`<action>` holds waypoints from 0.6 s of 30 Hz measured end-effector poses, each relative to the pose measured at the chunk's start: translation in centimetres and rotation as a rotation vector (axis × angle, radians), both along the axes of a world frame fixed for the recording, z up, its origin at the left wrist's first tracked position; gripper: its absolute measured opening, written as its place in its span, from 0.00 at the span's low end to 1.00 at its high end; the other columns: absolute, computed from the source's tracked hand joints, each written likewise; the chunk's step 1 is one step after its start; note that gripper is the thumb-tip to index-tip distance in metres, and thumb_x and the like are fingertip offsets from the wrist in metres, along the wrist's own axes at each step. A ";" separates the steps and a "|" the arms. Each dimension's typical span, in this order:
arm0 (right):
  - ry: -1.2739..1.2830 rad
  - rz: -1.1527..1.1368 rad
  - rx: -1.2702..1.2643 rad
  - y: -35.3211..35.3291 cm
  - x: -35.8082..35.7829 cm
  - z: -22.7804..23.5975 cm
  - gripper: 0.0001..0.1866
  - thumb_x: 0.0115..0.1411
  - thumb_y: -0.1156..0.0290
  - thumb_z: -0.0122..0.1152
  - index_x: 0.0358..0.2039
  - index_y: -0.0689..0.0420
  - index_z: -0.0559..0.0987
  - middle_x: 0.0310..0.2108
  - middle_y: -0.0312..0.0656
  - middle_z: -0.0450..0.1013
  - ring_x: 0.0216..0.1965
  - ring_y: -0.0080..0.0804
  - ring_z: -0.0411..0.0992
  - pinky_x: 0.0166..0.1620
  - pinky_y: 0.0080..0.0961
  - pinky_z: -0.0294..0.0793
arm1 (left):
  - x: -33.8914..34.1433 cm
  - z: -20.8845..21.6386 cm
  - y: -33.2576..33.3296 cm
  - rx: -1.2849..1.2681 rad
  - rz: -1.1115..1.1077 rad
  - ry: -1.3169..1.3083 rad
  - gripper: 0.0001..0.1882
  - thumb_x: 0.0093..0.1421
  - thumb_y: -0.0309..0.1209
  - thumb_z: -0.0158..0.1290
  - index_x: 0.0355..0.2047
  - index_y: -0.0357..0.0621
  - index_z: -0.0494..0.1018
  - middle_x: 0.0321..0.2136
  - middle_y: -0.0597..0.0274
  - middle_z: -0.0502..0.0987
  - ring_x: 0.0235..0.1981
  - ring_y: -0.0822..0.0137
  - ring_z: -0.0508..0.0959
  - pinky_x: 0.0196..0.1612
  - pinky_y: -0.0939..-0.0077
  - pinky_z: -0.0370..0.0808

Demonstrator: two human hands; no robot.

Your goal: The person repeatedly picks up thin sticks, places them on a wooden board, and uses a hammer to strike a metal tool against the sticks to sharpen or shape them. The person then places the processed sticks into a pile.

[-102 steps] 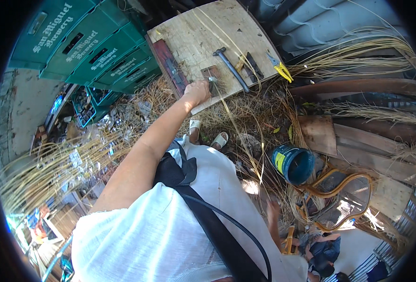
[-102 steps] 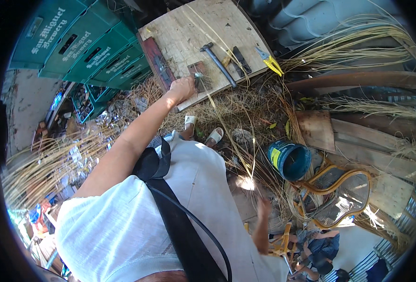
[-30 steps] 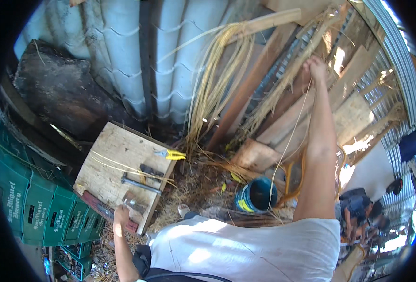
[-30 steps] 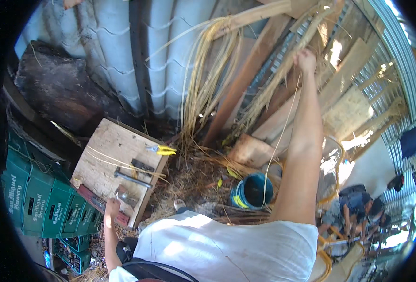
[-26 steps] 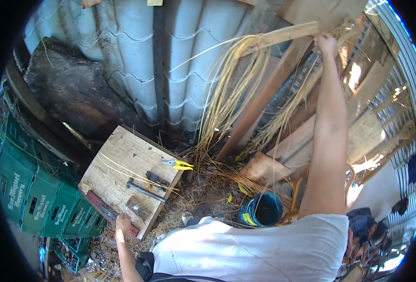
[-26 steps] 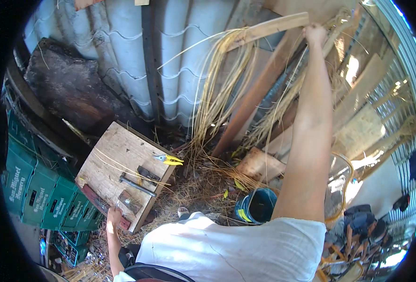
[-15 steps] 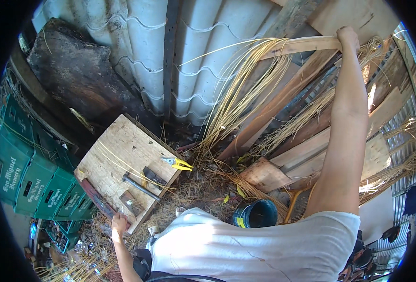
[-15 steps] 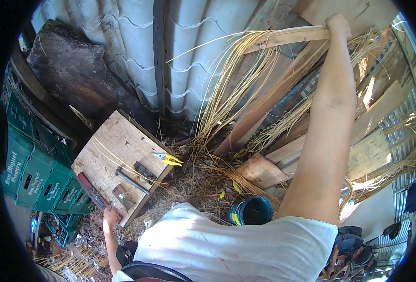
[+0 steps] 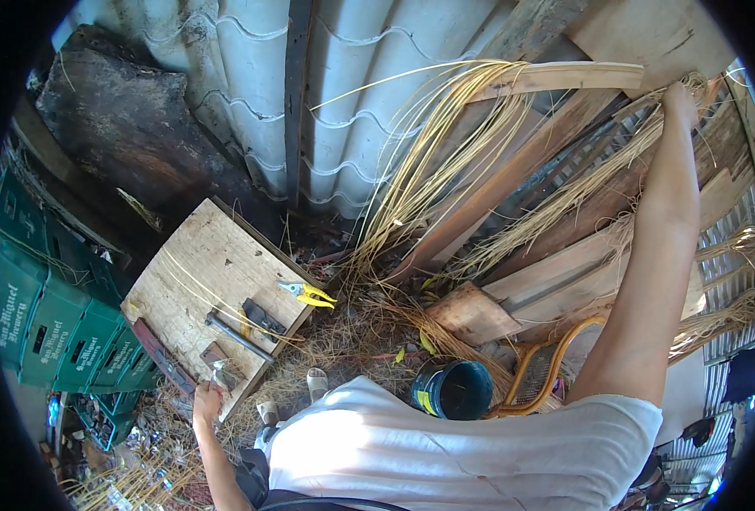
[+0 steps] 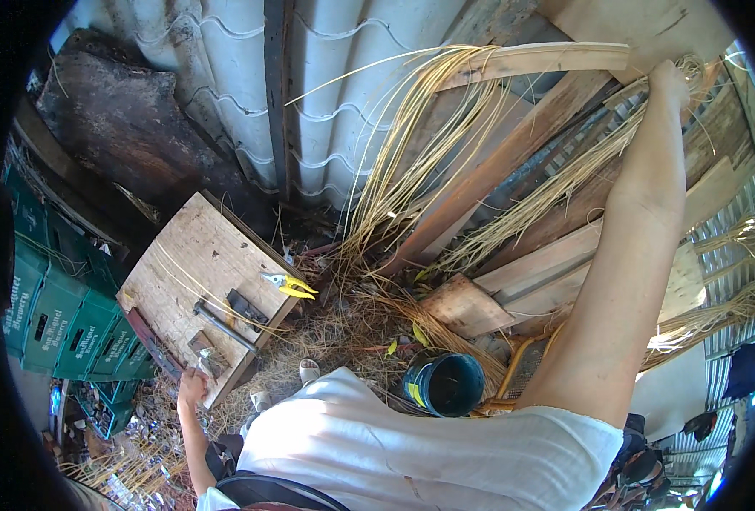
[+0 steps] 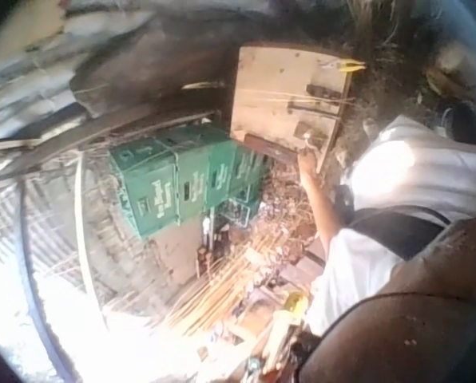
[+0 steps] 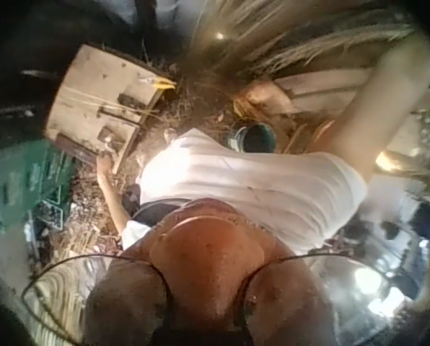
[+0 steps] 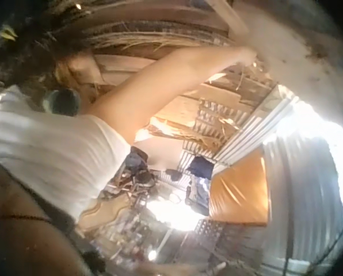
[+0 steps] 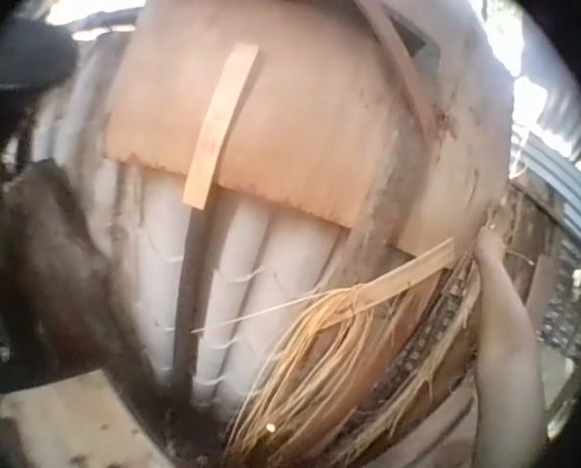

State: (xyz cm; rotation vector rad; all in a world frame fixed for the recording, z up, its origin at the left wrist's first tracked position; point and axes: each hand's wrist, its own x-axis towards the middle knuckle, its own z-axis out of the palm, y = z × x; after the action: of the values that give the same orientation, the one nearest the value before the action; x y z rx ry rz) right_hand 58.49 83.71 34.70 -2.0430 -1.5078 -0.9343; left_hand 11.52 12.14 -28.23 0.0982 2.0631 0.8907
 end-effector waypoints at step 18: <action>1.027 0.779 -0.162 5.3 2.2 -6.8 0.19 0.57 0.62 0.47 0.46 0.53 0.78 0.39 0.39 0.75 0.37 0.31 0.71 0.44 0.39 0.67 | -1.1 -3.7 0.4 -0.037 -0.824 0.533 0.10 0.57 0.32 0.48 0.24 0.38 0.71 0.23 0.57 0.73 0.26 0.65 0.73 0.28 0.64 0.71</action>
State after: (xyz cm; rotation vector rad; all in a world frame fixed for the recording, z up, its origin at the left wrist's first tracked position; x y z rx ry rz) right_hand 60.71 88.98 27.90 -1.3727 -1.5062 0.4918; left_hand 10.45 12.49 -31.96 1.1767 2.1935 0.3157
